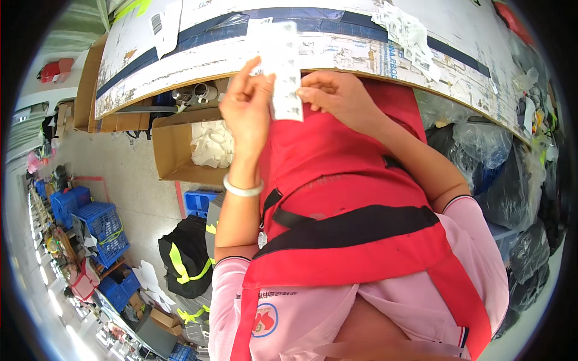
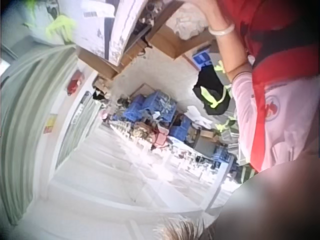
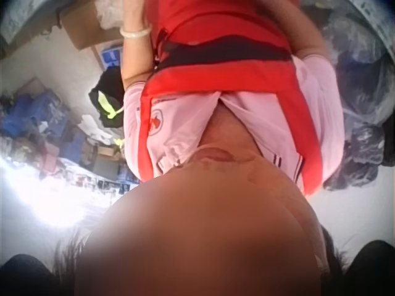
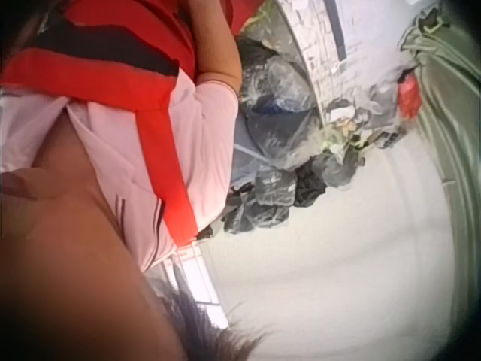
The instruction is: Manually sorting and organizing printed adhesive labels on a workbench.
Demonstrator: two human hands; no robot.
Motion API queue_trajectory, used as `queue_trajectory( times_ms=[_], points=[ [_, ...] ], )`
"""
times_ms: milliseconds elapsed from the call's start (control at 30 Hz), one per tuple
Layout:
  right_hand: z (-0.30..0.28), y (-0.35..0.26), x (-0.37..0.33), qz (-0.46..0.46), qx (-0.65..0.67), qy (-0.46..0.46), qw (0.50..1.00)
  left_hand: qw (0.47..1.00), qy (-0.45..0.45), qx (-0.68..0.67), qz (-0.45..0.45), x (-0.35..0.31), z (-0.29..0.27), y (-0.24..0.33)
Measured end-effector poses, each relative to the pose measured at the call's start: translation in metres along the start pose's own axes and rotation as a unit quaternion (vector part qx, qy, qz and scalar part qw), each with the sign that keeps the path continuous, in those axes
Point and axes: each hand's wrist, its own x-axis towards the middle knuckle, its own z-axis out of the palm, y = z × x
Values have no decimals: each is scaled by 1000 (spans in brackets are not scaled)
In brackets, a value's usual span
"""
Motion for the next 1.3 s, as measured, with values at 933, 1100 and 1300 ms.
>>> queue_trajectory(
  times_ms=[933, 1100, 1300],
  points=[
    [-34, 12, 12, 32, 38, -88, 995, 945, -193, -147, -221, -1, 9, -22],
    [-30, 27, 12, 123, 133, -126, 975, 942, -193, -178, -208, -1, 12, -30],
    [-21, 39, 7, 149, 88, -58, 983, 926, -169, -237, -240, -8, 8, -47]
  ],
)
